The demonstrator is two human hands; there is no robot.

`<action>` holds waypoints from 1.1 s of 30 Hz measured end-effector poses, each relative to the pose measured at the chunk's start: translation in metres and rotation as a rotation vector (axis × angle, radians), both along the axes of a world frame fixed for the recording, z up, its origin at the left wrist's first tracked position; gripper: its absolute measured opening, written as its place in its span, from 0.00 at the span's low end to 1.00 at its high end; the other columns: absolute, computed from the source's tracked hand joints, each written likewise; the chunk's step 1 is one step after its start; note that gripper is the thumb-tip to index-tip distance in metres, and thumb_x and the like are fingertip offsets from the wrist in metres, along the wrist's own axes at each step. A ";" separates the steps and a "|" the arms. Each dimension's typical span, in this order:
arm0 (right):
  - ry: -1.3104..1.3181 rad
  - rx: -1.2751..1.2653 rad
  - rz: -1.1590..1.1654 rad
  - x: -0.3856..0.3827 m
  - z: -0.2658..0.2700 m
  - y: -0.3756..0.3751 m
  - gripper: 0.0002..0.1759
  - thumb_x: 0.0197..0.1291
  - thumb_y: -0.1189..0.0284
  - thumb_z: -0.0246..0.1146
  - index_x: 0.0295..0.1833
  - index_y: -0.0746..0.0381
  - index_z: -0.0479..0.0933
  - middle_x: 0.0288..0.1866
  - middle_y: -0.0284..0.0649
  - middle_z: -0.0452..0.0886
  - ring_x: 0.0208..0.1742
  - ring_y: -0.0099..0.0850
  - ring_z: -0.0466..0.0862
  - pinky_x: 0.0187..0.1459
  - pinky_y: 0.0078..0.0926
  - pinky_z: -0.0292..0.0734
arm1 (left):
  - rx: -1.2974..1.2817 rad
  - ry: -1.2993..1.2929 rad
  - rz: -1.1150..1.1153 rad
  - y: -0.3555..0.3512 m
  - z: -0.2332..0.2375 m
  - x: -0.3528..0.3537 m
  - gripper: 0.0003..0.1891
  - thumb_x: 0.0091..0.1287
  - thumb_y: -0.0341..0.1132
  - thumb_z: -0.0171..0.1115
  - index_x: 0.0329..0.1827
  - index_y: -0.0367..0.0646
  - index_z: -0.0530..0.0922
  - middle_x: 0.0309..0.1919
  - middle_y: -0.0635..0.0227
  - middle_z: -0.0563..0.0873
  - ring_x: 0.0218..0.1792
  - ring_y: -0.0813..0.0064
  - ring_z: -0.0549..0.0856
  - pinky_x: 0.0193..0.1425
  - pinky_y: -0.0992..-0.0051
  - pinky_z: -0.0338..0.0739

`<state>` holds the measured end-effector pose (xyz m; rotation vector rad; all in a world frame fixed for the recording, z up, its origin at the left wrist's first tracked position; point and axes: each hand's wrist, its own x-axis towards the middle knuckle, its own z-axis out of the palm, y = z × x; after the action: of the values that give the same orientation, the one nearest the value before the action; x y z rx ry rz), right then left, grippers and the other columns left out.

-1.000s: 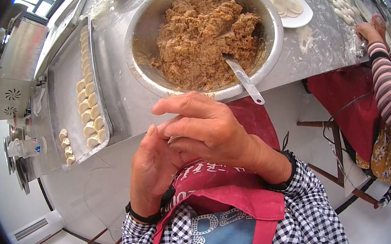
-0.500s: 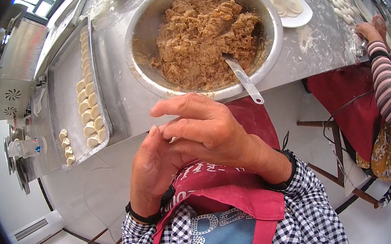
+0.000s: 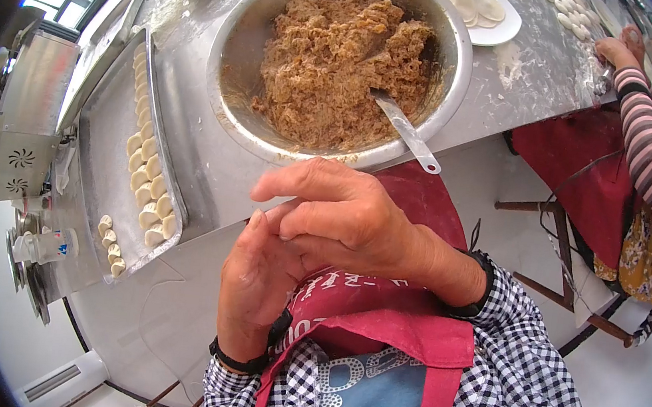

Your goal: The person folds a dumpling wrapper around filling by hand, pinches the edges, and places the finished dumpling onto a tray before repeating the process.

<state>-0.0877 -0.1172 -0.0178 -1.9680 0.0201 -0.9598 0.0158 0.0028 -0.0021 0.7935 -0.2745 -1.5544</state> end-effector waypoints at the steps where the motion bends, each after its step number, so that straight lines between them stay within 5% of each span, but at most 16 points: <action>1: -0.010 -0.027 0.015 0.000 -0.003 -0.001 0.09 0.42 0.75 0.66 0.29 0.66 0.75 0.47 0.48 0.79 0.48 0.41 0.79 0.48 0.36 0.74 | -0.001 0.000 0.000 0.000 0.000 0.000 0.27 0.73 0.44 0.36 0.65 0.28 0.57 0.62 0.53 0.67 0.61 0.63 0.71 0.64 0.63 0.66; 10: -0.038 -0.029 0.002 0.001 0.002 0.001 0.10 0.41 0.77 0.67 0.33 0.66 0.76 0.48 0.49 0.78 0.47 0.40 0.80 0.46 0.33 0.76 | -0.007 0.034 0.028 -0.001 0.003 -0.001 0.27 0.73 0.44 0.36 0.65 0.30 0.57 0.62 0.54 0.66 0.60 0.63 0.71 0.63 0.62 0.67; 18: -0.077 0.071 -0.059 -0.001 0.002 0.004 0.19 0.37 0.80 0.70 0.41 0.64 0.77 0.51 0.48 0.77 0.47 0.37 0.80 0.44 0.29 0.78 | -0.071 0.071 0.200 0.003 0.000 0.001 0.24 0.72 0.49 0.37 0.56 0.36 0.67 0.52 0.56 0.75 0.53 0.62 0.77 0.55 0.63 0.74; 33: -0.156 -0.182 -0.184 0.004 -0.001 0.007 0.08 0.39 0.76 0.67 0.28 0.62 0.76 0.45 0.43 0.79 0.47 0.38 0.80 0.45 0.31 0.75 | -0.024 0.096 0.188 0.000 0.010 -0.008 0.22 0.73 0.42 0.36 0.59 0.34 0.65 0.56 0.60 0.72 0.56 0.69 0.73 0.59 0.69 0.69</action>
<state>-0.0841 -0.1100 -0.0187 -2.0773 0.0273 -1.2716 0.0078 0.0024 0.0076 0.7034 -0.1440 -1.4049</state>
